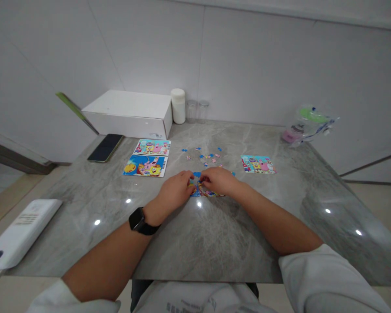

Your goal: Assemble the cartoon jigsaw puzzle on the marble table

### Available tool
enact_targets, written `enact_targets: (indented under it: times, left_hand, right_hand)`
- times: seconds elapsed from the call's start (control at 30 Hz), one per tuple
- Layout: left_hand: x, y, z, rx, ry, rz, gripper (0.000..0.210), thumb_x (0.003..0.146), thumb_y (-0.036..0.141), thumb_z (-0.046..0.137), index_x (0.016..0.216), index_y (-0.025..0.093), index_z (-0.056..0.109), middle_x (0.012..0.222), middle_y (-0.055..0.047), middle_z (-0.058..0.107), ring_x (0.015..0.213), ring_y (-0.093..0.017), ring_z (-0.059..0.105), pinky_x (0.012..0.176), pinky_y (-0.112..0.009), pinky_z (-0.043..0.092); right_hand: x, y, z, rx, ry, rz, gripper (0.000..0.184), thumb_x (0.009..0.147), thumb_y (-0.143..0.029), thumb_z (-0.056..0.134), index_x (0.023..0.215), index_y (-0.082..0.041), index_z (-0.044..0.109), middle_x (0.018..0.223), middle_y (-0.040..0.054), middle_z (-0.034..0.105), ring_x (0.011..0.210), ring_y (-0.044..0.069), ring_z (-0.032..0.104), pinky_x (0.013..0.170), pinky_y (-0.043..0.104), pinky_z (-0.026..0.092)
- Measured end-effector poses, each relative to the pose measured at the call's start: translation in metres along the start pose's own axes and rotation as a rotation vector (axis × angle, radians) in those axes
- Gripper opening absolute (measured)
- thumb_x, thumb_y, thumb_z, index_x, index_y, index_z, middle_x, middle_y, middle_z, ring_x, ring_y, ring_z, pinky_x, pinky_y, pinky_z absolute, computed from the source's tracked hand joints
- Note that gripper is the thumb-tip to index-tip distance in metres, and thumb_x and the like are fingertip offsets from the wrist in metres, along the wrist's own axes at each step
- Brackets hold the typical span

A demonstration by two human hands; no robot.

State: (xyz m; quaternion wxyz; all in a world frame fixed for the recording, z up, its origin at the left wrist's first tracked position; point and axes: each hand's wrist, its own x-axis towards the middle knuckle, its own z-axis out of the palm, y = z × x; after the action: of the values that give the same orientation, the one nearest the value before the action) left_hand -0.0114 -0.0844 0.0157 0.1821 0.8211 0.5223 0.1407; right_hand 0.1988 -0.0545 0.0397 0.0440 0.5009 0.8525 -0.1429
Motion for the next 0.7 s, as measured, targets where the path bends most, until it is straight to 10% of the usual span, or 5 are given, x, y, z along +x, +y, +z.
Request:
enact_targets:
  times: [0.3,0.7]
  left_hand:
    - [0.029,-0.049,-0.005,-0.250,0.408,-0.098,0.020,0.096,0.027,0.063,0.115,0.021,0.066,0.093,-0.002,0.067,0.073,-0.018,0.059,0.073,-0.034,0.046]
    - [0.040,-0.059,0.011,-0.483,0.585,-0.132,0.023,0.100,0.029,0.052,0.115,0.022,0.067,0.106,-0.006,0.071,0.092,-0.021,0.065,0.088,-0.037,0.051]
  right_hand:
    - [-0.002,0.016,-0.015,0.034,0.100,0.054,0.022,0.099,-0.028,0.062,0.112,-0.023,0.079,0.105,0.0064,0.081,0.094,0.021,0.071,0.079,0.029,0.044]
    - [-0.028,0.062,-0.068,0.142,0.407,0.233,0.020,0.097,-0.029,0.064,0.107,-0.021,0.080,0.098,0.0047,0.080,0.081,0.018,0.068,0.074,0.028,0.043]
